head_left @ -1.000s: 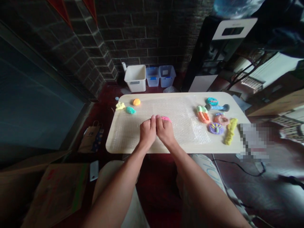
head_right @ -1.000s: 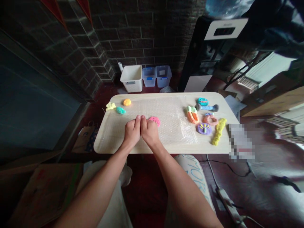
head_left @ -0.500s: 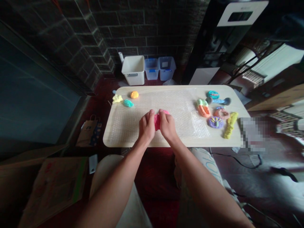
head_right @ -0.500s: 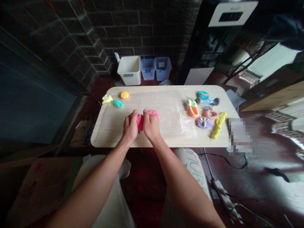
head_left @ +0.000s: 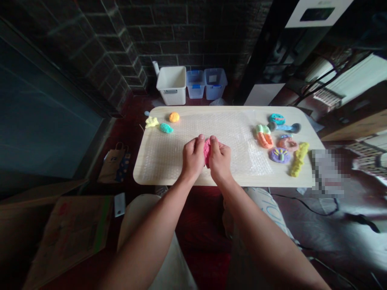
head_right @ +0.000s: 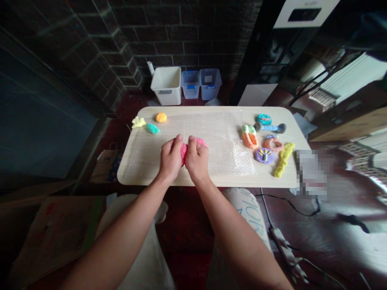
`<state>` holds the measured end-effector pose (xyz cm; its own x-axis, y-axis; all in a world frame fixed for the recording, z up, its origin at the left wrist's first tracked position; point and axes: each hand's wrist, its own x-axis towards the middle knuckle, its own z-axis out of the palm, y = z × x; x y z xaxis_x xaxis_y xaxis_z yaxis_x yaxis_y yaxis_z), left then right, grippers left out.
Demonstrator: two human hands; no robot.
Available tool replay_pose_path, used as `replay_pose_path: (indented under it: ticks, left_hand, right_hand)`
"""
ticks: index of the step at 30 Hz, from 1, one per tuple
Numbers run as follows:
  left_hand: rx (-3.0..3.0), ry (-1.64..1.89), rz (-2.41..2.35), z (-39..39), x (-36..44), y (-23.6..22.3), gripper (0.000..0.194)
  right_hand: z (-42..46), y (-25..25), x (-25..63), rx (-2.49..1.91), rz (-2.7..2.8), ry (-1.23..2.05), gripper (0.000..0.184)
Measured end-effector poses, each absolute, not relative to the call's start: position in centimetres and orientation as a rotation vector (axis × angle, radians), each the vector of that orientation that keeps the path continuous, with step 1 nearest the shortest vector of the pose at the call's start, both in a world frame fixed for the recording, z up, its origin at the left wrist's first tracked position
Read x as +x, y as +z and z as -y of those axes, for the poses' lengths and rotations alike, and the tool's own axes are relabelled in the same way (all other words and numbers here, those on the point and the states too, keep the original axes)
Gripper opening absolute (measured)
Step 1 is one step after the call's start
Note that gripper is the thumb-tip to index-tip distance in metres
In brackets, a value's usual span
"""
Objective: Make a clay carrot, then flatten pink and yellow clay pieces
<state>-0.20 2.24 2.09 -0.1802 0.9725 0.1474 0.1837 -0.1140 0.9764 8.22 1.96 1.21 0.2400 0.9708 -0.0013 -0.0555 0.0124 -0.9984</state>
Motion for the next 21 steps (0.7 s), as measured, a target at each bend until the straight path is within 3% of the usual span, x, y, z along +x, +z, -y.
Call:
replay_pose_path:
  ticks: [9, 16, 21]
  left_hand:
    - [1.757, 1.118, -1.585, -3.1, -1.6, 2.0, 0.053]
    - [1.365, 1.288, -1.414, -4.2, -0.4, 1.4, 0.063]
    - [1.274, 1.144, -1.392, -4.2, -0.4, 0.9, 0.067]
  right_hand:
    - [-1.9, 1.1, 8.6, -1.368, 1.262, 1.025, 0.071]
    - [-3.2, 1.4, 8.5, -1.343, 1.201, 0.937, 0.070]
    - [-4.6, 0.5, 9.0, -1.427, 1.131, 0.826, 0.069]
